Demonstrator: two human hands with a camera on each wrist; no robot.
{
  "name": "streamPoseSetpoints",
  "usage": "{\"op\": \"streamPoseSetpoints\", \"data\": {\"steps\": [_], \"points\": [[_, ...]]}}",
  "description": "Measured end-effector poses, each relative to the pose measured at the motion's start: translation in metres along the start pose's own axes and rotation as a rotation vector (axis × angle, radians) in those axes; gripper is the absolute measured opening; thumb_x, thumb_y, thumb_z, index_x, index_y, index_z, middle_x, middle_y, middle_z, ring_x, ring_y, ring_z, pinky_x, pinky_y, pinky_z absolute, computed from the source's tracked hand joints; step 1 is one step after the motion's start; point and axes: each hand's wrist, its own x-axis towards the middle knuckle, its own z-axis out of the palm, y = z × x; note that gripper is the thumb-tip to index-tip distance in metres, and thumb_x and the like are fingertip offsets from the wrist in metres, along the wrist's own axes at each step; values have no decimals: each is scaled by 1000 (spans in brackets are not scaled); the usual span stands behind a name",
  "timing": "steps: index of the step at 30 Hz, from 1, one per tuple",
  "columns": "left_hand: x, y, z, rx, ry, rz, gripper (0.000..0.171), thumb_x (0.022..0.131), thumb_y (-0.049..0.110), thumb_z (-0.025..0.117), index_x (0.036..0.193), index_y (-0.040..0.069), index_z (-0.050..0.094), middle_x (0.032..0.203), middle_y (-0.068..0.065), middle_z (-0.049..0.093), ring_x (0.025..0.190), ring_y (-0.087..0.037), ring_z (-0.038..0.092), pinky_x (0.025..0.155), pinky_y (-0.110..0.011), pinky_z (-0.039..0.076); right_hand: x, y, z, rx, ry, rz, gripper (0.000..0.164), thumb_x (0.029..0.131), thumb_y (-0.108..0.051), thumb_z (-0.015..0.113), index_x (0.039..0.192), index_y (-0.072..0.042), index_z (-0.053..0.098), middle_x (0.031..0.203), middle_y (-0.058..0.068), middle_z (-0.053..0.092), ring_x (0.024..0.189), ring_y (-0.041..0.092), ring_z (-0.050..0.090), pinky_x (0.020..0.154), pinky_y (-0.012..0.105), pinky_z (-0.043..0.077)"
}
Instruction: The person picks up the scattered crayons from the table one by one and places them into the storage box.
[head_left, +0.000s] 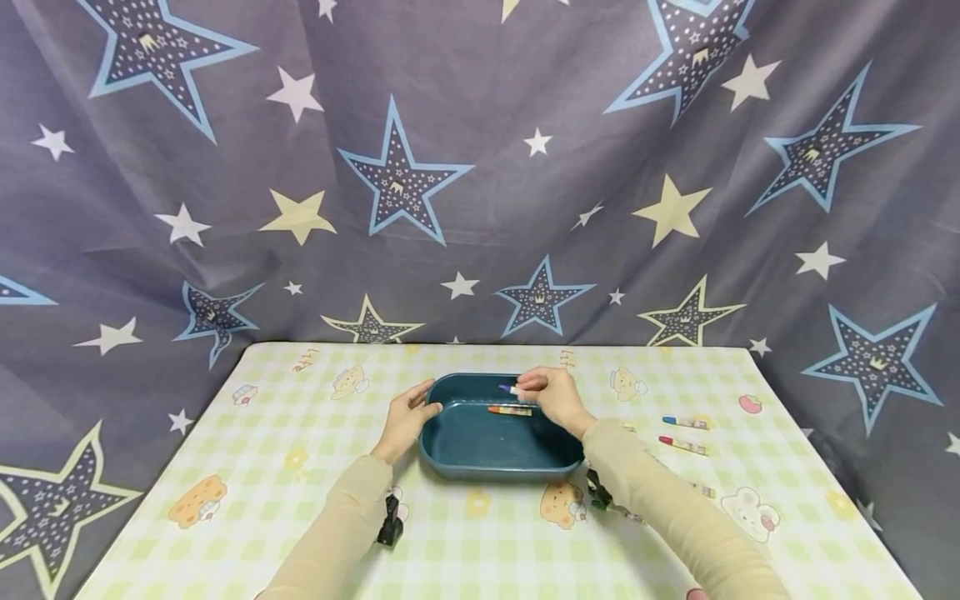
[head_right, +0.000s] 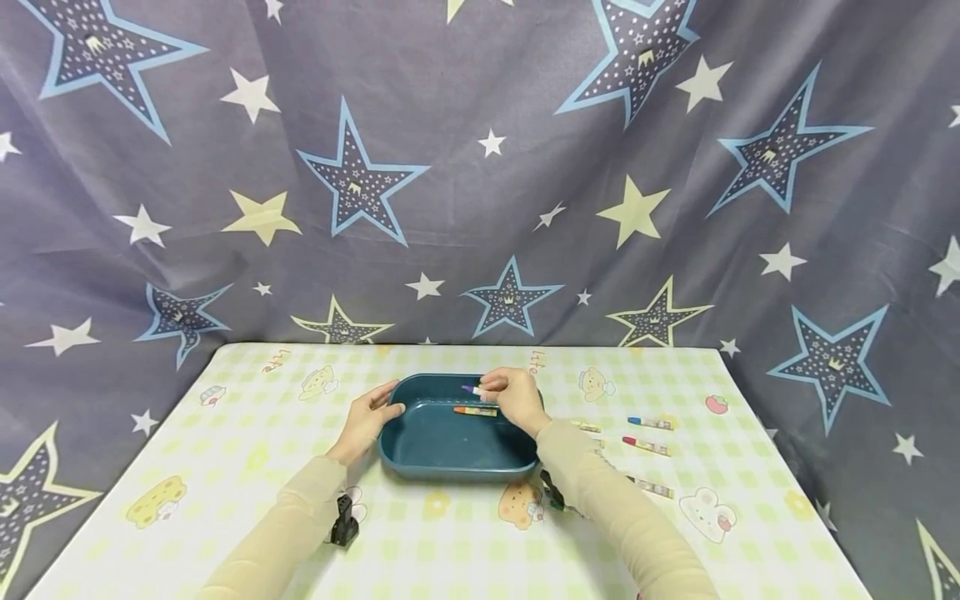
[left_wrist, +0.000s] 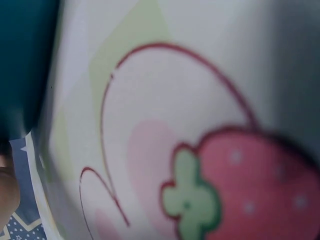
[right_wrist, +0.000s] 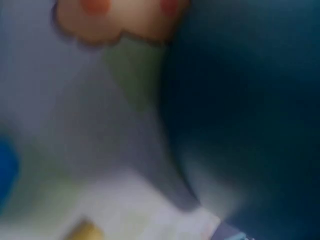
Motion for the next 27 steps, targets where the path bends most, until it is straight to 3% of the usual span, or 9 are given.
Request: {"op": "streamPoseSetpoints", "data": {"steps": [6,10,15,20,27], "points": [[-4,-3,1,-7,-1,-20,52,86,5,58,136,2,43,139,-21,41,129,-34,39,104,-41,40,-5,15,20,-95,-12,54,17,71,1,74,87,-5,71,81,9,72,76,18,68,64,25,56],[-1,-9,2,-16,-5,-12,53,86,6,58,136,3,42,140,-20,41,129,-33,39,104,-41,40,-5,18,22,-168,-9,37,17,70,2,74,85,-7,71,80,6,72,76,17,68,64,24,56],[1,-5,1,-8,-3,6,52,86,7,58,136,4,43,139,-19,42,129,-32,40,103,-41,41,-1,17,21,-202,-21,10,17,73,3,72,88,-5,71,81,8,72,77,19,67,64,24,56],[1,0,-1,-15,-8,-7,52,87,6,58,137,3,42,140,-20,40,129,-33,39,104,-41,40,0,14,20,-175,-55,14,20,76,4,69,94,-4,69,88,10,71,83,22,67,67,26,57],[16,-19,-1,-41,4,-7,53,86,7,60,136,5,43,141,-18,41,130,-32,39,105,-41,40,1,13,19,-111,-54,24,26,79,-1,68,105,-6,69,98,11,70,89,22,67,71,26,57]]}}
